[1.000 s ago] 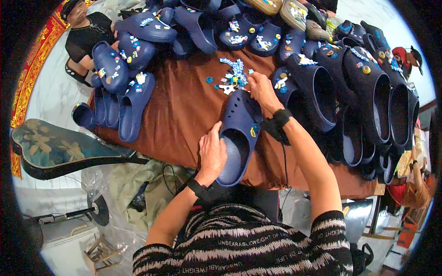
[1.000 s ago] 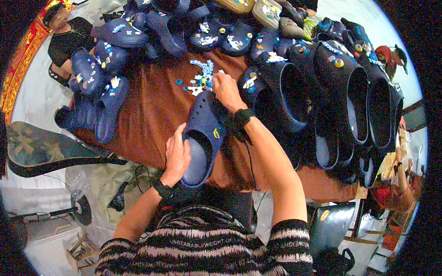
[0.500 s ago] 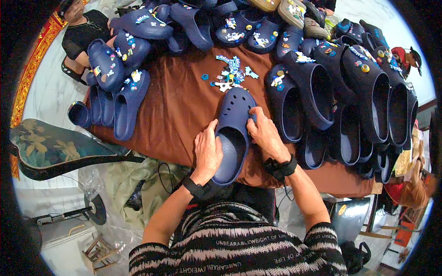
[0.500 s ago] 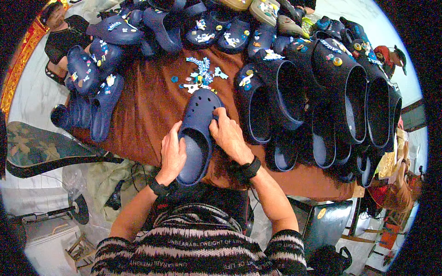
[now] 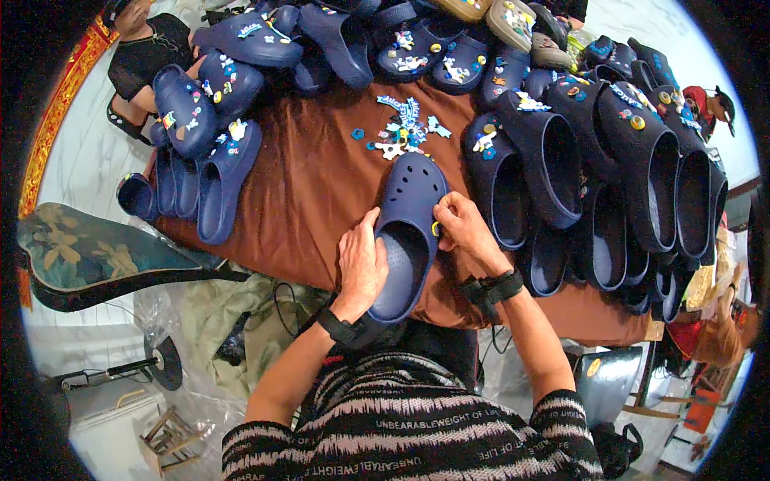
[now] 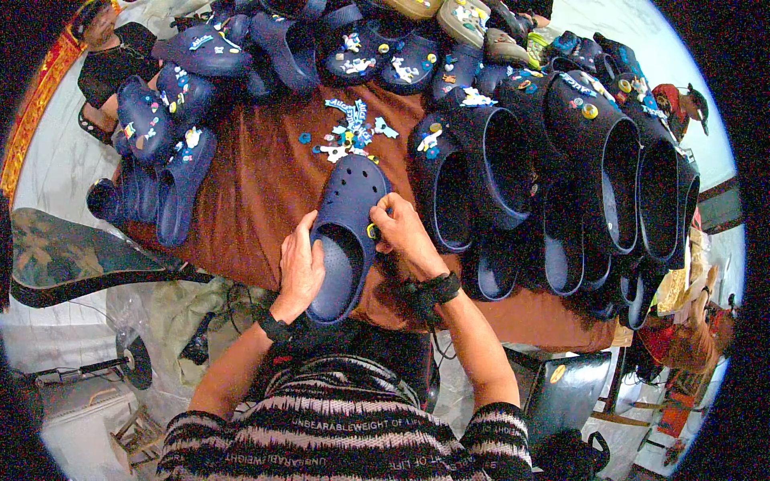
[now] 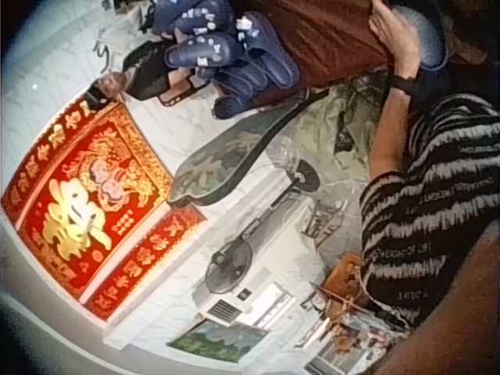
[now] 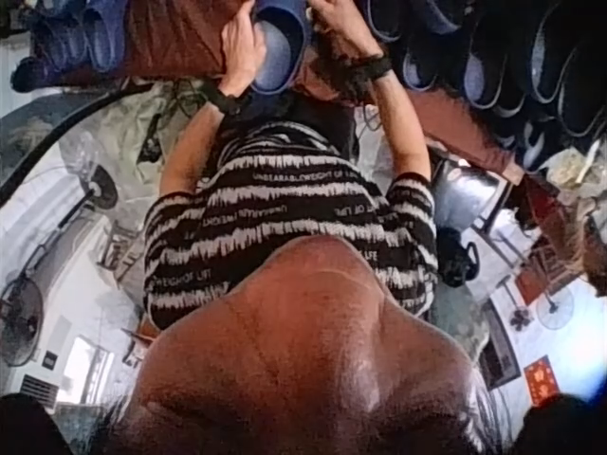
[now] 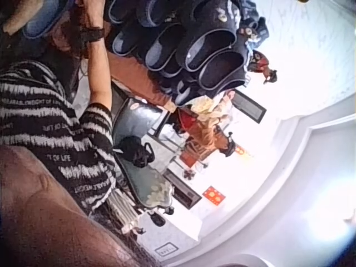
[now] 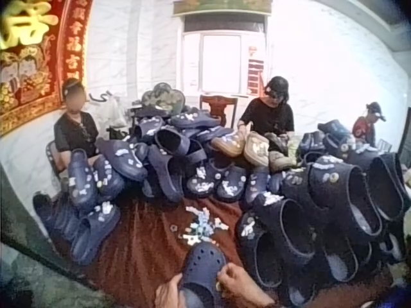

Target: Attaching decorative charms into the holes of blue rubber clogs.

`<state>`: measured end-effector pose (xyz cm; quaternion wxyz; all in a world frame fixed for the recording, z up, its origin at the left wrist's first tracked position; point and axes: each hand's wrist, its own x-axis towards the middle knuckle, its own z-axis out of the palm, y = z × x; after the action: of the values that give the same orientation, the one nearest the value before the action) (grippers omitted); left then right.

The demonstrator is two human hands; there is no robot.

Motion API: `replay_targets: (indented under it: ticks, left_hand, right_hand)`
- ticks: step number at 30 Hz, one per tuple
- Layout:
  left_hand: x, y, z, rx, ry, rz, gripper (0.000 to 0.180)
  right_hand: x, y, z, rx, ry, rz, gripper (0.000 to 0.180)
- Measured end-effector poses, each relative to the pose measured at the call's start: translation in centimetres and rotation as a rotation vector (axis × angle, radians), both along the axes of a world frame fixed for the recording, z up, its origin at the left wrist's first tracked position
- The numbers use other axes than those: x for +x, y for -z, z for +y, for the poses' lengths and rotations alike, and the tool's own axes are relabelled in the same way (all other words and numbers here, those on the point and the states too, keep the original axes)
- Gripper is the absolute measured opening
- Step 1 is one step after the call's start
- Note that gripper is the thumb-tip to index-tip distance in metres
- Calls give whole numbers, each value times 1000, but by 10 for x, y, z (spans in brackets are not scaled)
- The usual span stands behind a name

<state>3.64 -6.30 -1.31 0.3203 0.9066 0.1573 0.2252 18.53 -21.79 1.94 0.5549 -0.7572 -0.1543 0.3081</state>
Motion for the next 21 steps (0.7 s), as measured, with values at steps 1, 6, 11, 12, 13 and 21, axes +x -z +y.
replay_targets:
  ticks: [1,6,11,12,13,21]
  left_hand:
    - [0,-1,0,-6,10,-2,53]
    - [1,-2,0,9,11,8,53]
    - [1,0,-2,-54,-38,8,52]
    - [0,-1,-1,-74,-40,31,52]
    - [-1,-3,-1,-93,-41,53,52]
    - [-1,3,1,-53,-39,-7,52]
  right_hand:
    - [-1,4,0,18,47,-19,23]
    - [-9,23,2,85,175,-79,15]
    - [-26,30,-1,350,385,109,13]
    - [-29,33,-3,348,386,110,13]
    - [-31,36,-4,397,382,169,13]
    - [5,16,8,295,341,-163,22]
